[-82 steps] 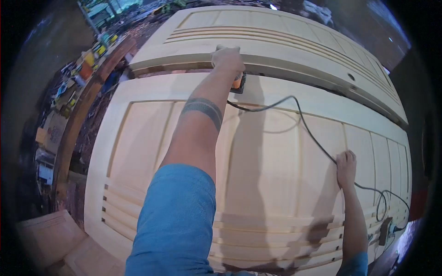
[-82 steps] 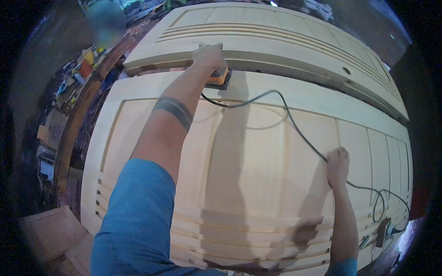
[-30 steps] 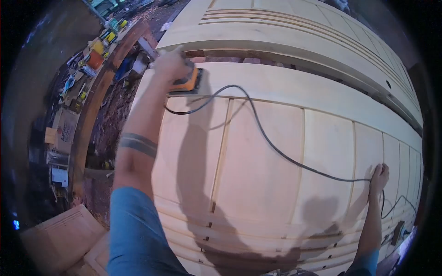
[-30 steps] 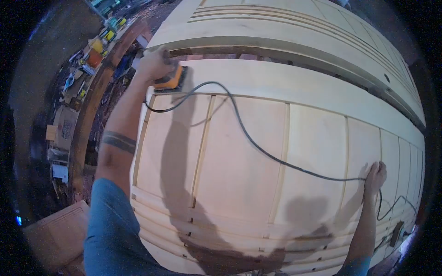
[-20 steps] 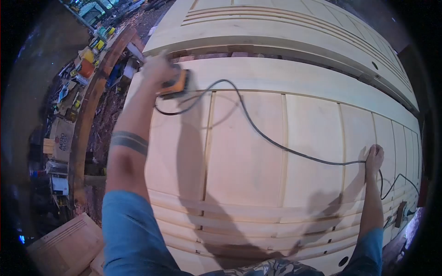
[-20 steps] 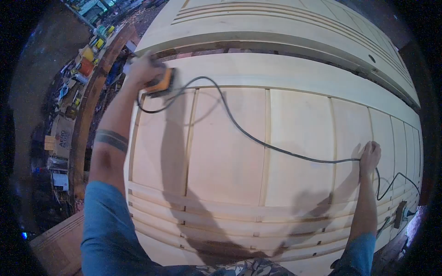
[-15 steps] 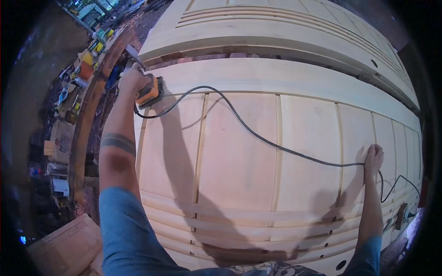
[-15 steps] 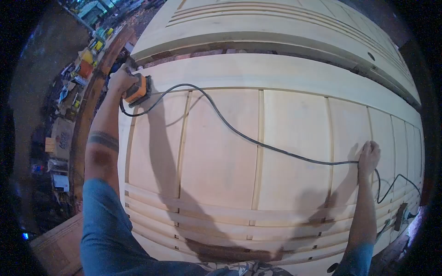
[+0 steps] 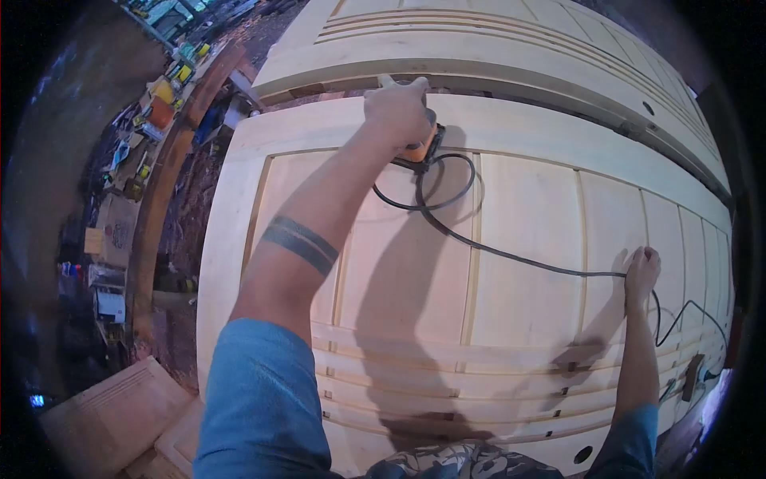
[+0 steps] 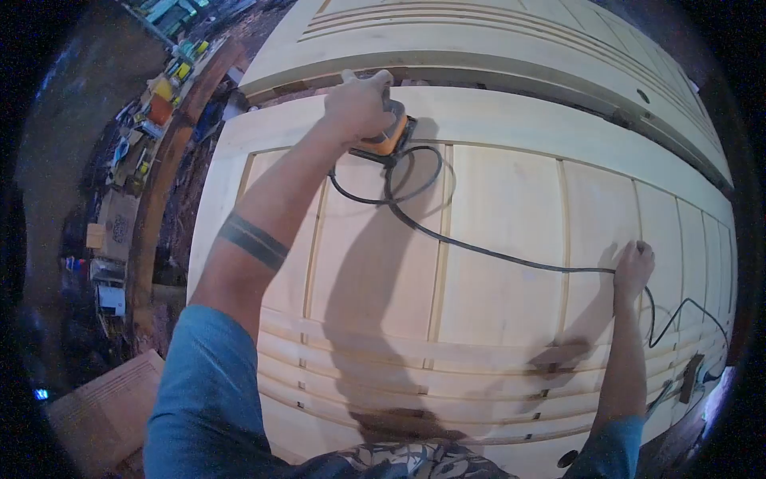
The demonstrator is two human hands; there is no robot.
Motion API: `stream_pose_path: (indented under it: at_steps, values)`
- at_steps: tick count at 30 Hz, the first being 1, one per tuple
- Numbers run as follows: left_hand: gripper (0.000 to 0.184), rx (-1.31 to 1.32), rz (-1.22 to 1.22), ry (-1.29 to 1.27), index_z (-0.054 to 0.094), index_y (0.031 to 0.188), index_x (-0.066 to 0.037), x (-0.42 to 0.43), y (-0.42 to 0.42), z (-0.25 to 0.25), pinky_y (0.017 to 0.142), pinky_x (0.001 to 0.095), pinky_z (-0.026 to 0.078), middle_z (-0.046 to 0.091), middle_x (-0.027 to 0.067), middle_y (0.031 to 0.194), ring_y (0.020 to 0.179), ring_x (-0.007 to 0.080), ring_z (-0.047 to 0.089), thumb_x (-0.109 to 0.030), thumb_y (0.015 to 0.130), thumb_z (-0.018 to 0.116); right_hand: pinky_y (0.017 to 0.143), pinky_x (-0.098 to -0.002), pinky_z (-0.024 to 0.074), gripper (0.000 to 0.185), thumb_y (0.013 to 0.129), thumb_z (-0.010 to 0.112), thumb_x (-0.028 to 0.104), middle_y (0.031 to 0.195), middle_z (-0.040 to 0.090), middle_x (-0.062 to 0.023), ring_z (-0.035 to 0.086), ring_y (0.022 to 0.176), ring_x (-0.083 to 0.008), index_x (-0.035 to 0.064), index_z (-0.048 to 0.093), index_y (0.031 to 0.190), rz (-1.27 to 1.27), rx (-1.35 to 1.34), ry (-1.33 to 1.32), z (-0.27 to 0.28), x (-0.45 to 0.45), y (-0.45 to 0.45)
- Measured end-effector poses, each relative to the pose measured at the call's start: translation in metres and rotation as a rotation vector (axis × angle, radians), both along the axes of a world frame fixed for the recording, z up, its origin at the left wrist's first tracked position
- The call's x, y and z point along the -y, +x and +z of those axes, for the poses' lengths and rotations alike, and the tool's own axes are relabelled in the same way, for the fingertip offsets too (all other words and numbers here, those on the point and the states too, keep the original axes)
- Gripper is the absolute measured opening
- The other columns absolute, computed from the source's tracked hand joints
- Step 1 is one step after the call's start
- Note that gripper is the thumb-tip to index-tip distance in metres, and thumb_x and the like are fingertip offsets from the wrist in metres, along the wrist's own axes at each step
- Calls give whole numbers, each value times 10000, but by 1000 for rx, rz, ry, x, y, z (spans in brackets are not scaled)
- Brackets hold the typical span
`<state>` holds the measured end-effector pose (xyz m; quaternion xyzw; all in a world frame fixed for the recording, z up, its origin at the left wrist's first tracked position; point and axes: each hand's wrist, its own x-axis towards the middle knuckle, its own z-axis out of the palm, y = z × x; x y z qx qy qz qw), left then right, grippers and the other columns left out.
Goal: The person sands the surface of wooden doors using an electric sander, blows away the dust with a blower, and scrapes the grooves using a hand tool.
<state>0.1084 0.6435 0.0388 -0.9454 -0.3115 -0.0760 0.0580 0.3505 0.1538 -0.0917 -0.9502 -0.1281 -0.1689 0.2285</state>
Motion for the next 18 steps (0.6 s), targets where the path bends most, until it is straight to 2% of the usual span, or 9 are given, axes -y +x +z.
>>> stream_pose_path:
  at_steps: [1,3,5,7,9,12,15,17,18]
  values:
    - [553,-30,16,-101,552,1250,-201,-17,-5,2,900,499,486,660,146,1107,1120,381,560,-394,743,660,920,-447,412,364,920,492,273,1080,592,-204,538,1034,-373,-38,590,1081,11,13,-3,-1,1,-1]
    - [554,4,146,-105,556,1270,-194,-57,-24,-2,941,505,442,630,159,1165,1205,349,508,-385,761,665,919,-447,412,353,918,498,260,1084,588,-207,537,1031,-373,-39,587,1083,9,10,29,-2,5,0]
    - [620,-42,299,-131,534,1310,-207,-100,-50,2,955,480,443,621,138,1205,1227,338,497,-402,740,684,919,-443,412,349,914,508,248,1092,584,-209,538,1030,-369,-41,585,1092,-5,-31,99,-2,3,1]
    - [607,38,490,-225,535,1318,-215,-128,-74,9,956,443,453,603,138,1250,1251,337,482,-376,749,671,908,-434,421,344,906,519,232,1094,585,-210,549,1024,-357,-44,583,1101,59,-24,176,-18,16,11]
    - [571,23,719,-112,554,1300,-215,-164,-93,2,961,423,458,612,128,1244,1234,330,508,-350,756,658,895,-417,433,343,905,530,233,1088,593,-202,563,1012,-336,-38,587,1108,76,-14,226,-21,22,24]
    - [704,-15,658,-28,508,1321,-169,-179,-105,-7,910,438,491,631,152,1208,1078,381,605,-462,712,703,877,-402,447,342,901,544,238,1065,604,-194,580,981,-315,-32,591,1107,53,-5,241,-21,15,23]
    - [708,-27,404,-146,498,1322,-173,-161,-72,-13,883,466,500,615,166,1223,1103,397,580,-450,704,705,869,-416,443,341,882,553,218,1044,599,-204,574,964,-333,-46,583,1096,58,-47,264,-14,12,14]
    - [704,-75,316,-107,496,1316,-181,-112,-40,1,871,475,504,624,177,1184,1106,397,574,-442,697,707,876,-408,439,348,875,561,230,1037,600,-200,568,974,-335,-40,585,1093,32,-156,330,-5,8,10]
    - [702,-98,261,-93,495,1314,-185,-81,-21,7,866,480,506,629,183,1164,1108,398,571,-438,694,708,880,-410,434,348,868,568,233,1043,601,-193,562,988,-333,-36,588,1089,44,-85,279,-12,13,14]
